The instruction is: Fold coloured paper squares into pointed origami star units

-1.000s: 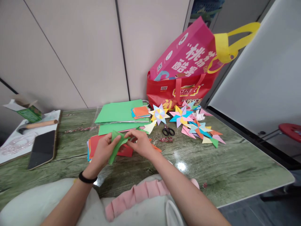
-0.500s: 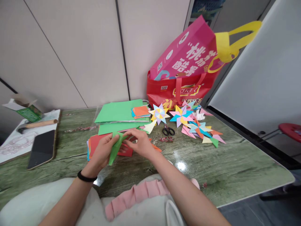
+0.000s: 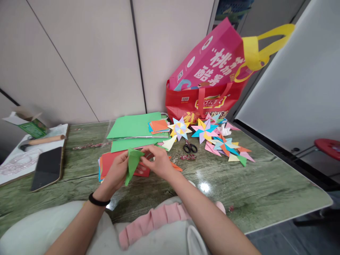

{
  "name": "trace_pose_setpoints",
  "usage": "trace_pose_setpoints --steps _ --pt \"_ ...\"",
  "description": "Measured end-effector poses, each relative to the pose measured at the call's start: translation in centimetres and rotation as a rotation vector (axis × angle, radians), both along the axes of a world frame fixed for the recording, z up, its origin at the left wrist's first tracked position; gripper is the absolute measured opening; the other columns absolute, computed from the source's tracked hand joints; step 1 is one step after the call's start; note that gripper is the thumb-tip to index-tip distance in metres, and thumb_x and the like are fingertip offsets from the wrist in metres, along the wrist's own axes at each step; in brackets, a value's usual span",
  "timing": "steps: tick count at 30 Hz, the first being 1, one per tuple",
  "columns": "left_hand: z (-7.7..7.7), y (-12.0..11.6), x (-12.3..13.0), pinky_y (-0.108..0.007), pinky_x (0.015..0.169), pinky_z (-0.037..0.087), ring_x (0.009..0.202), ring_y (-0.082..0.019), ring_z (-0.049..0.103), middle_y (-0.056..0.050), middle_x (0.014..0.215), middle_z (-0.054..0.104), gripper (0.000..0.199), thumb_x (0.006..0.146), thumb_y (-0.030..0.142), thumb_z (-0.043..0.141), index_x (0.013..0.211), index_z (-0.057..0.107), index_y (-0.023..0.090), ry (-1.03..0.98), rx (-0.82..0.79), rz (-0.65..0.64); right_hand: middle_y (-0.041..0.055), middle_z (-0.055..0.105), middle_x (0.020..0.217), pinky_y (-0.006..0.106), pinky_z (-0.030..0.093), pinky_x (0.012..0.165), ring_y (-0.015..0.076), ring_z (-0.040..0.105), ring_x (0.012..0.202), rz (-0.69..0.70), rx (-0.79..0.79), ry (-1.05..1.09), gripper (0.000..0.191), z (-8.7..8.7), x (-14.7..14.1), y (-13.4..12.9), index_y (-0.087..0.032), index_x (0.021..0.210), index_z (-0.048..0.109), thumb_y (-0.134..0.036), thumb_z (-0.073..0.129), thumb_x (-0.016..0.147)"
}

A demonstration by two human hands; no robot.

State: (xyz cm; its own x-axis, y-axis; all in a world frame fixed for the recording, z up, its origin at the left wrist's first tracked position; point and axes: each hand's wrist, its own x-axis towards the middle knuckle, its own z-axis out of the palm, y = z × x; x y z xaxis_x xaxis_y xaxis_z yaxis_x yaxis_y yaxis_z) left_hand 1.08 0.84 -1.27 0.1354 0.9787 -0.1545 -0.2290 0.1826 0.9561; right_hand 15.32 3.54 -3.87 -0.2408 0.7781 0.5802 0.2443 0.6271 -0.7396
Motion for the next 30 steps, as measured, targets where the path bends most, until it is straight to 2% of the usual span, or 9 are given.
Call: trace_pose_setpoints --steps 5,9,12,15,18,21,24,27,30 --pt "0.0 0.0 0.1 -0.027 0.043 0.049 0.053 -0.022 0.066 -0.005 0.058 0.067 0.049 0.068 0.057 0.059 0.09 0.061 0.013 0.005 0.001 -0.004 0.0021 0.063 0.079 0.024 0.052 0.06 0.0123 0.06 0.065 -0.067 0.047 -0.029 0.017 -0.1 0.0 0.0 -0.019 0.087 0.056 -0.016 0.056 0.07" --pt "0.5 -0.4 0.0 -0.029 0.053 0.053 0.068 -0.023 0.067 -0.01 0.076 0.07 0.06 0.073 0.065 0.045 0.095 0.061 0.012 -0.012 0.11 -0.06 0.0024 0.064 0.079 0.026 0.052 0.065 0.0136 0.061 0.068 -0.136 0.086 -0.036 0.018 0.3 0.0 -0.2 -0.018 0.088 0.056 -0.015 0.055 0.071" --pt "0.8 -0.6 0.1 -0.027 0.053 0.054 0.066 -0.02 0.067 -0.008 0.082 0.069 0.048 0.071 0.049 0.059 0.105 0.056 0.015 0.058 0.181 -0.114 0.0036 0.065 0.082 0.027 0.051 0.069 0.0147 0.061 0.071 -0.187 0.119 -0.065 0.019 0.5 0.1 -0.4 -0.018 0.09 0.058 -0.014 0.054 0.072" --pt "0.9 -0.6 0.1 -0.026 0.051 0.053 0.062 -0.017 0.066 -0.004 0.082 0.068 0.044 0.067 0.028 0.066 0.107 0.054 0.017 0.086 0.159 -0.103 0.0045 0.066 0.084 0.029 0.05 0.072 0.0165 0.061 0.076 -0.202 0.132 -0.103 0.023 0.4 0.1 -0.4 -0.019 0.093 0.06 -0.014 0.054 0.072" --pt "0.8 -0.3 0.1 -0.026 0.05 0.053 0.06 -0.017 0.066 -0.004 0.079 0.068 0.036 0.067 0.025 0.063 0.101 0.056 0.016 0.021 0.108 -0.051 0.0047 0.066 0.088 0.029 0.049 0.074 0.0169 0.06 0.081 -0.125 0.141 -0.092 0.027 0.4 0.1 -0.3 -0.02 0.096 0.061 -0.012 0.054 0.071" --pt "0.7 0.0 -0.1 -0.025 0.048 0.053 0.061 -0.017 0.066 -0.004 0.081 0.068 0.035 0.067 0.026 0.063 0.099 0.056 0.015 -0.011 0.096 -0.012 0.0049 0.066 0.095 0.032 0.046 0.083 0.0178 0.059 0.091 -0.031 0.132 -0.066 0.024 0.6 0.0 -0.3 -0.021 0.093 0.063 -0.012 0.055 0.072" --pt "0.6 0.2 -0.3 -0.023 0.047 0.052 0.063 -0.016 0.066 -0.005 0.088 0.067 0.033 0.067 0.026 0.064 0.097 0.055 0.016 -0.007 0.116 0.033 0.0059 0.066 0.095 0.033 0.044 0.086 0.018 0.059 0.095 0.047 0.002 0.032 0.016 0.8 -0.1 -0.2 -0.019 0.087 0.065 -0.015 0.055 0.075" --pt "0.7 0.2 -0.4 -0.025 0.048 0.053 0.06 -0.016 0.066 -0.005 0.085 0.067 0.031 0.067 0.028 0.065 0.093 0.054 0.015 0.012 0.129 0.025 0.006 0.067 0.091 0.031 0.047 0.079 0.0172 0.061 0.087 0.114 -0.27 0.209 0.011 0.6 -0.3 0.1 -0.018 0.083 0.064 -0.024 0.059 0.075" --pt "0.8 0.0 -0.4 -0.027 0.048 0.053 0.053 -0.016 0.064 -0.003 0.073 0.067 0.033 0.067 0.032 0.067 0.091 0.053 0.015 0.054 0.141 -0.026 0.0034 0.068 0.089 0.028 0.048 0.072 0.015 0.061 0.08 0.23 -0.535 0.386 0.023 0.4 -0.3 0.4 -0.019 0.087 0.063 -0.029 0.069 0.067"
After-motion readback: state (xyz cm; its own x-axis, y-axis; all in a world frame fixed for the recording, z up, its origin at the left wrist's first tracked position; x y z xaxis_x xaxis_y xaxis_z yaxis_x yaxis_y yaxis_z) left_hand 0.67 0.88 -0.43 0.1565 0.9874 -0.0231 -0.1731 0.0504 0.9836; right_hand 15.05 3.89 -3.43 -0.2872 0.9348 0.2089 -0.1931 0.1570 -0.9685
